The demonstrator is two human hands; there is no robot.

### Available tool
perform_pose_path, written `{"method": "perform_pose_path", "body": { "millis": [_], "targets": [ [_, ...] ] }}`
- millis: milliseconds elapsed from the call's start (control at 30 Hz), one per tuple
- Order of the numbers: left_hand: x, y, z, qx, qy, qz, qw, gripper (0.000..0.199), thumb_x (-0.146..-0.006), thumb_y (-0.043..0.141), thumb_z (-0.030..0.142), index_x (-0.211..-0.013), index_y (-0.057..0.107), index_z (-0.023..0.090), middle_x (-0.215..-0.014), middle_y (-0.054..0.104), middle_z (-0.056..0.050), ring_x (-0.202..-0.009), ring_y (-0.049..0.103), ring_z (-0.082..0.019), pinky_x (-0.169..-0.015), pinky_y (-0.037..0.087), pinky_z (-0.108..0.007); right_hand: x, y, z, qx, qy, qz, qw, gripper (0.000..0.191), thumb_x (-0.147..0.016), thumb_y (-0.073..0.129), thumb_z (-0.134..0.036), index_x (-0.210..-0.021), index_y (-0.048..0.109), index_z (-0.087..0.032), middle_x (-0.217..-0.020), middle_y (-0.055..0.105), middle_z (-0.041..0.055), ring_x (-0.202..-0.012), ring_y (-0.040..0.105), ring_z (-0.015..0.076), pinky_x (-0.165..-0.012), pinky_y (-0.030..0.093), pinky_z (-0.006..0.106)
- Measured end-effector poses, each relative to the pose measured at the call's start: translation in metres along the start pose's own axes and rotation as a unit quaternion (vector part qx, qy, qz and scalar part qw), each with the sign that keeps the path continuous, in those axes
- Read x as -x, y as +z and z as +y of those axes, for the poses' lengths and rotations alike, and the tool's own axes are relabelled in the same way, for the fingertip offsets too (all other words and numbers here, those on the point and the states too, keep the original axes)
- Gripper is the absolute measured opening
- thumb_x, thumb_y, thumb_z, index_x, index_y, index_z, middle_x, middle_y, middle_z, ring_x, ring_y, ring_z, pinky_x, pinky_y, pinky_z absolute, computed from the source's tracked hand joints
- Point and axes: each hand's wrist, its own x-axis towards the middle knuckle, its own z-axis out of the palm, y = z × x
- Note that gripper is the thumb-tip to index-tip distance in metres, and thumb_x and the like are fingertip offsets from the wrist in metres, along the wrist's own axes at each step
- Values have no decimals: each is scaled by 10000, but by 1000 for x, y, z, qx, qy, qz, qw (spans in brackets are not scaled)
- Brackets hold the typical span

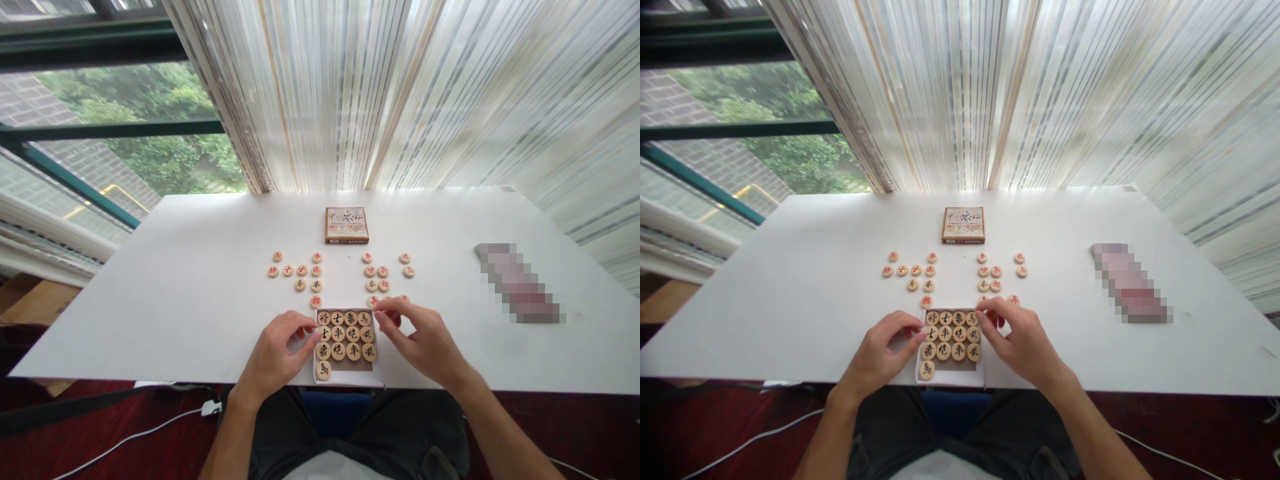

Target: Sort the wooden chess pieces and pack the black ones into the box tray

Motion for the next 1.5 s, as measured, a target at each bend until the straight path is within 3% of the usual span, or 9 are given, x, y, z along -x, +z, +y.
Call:
{"method": "perform_pose_path", "body": {
  "millis": [200, 467, 900, 1067, 1233, 1333, 1500],
  "targets": [
    [-1, -3, 6, -40, -10, -37, 998, 134, -864, 700, 283, -919, 588, 236, -807, 628, 5, -758, 568, -190, -728, 456, -323, 33, 24, 7, -25, 72, -42, 996, 152, -955, 588, -322, -852, 601, -211, -643, 542, -39, -566, 510, 117, -551, 418, 222],
    [-1, -4, 15, -63, -38, -49, 996, 202, -818, 707, 274, -832, 509, 232, -788, 591, 12, -750, 530, -196, -705, 433, -324, 34, 26, 9, -20, 69, -64, 995, 249, -907, 629, -286, -709, 498, -210, -605, 475, -55, -521, 423, 96, -494, 346, 213],
    [3, -4, 20, -67, -44, -70, 994, 268, -762, 747, 256, -825, 487, 233, -815, 571, -3, -783, 519, -214, -707, 451, -342, 33, 29, 10, 16, 53, -87, 995, 258, -894, 605, -213, -688, 449, -220, -640, 491, -38, -586, 463, 123, -542, 358, 234],
    [3, -2, 14, -27, -54, -38, 997, 145, -898, 634, 278, -851, 505, 230, -813, 581, -4, -773, 549, -195, -712, 472, -325, 32, 27, 11, -10, 67, -70, 995, 295, -931, 578, -256, -681, 424, -218, -617, 450, -51, -547, 420, 107, -522, 334, 231],
    [-11, -10, 2, -61, -47, 64, 995, 19, -948, 552, 240, -961, 551, 227, -904, 607, -21, -830, 591, -194, -757, 502, -334, 32, 27, 11, -29, 83, -58, 994, 318, -946, 565, -279, -672, 415, -218, -600, 432, -57, -528, 405, 101, -510, 328, 228],
    [-25, -18, -5, -117, -10, 97, 988, 188, -928, 564, 195, -1110, 565, 240, -1082, 632, -57, -1016, 601, -243, -888, 512, -401, 33, 27, 12, -31, 84, -53, 995, 320, -943, 568, -284, -671, 415, -218, -602, 438, -54, -530, 410, 103, -511, 331, 230],
    [-43, -23, -15, -179, 51, 89, 978, 277, -943, 550, 152, -1204, 582, 240, -1204, 650, -67, -1182, 564, -266, -1064, 445, -482, 33, 25, 12, -30, 86, -55, 994, 325, -947, 562, -300, -668, 413, -221, -598, 428, -56, -528, 412, 106, -509, 328, 231]
  ]
}}
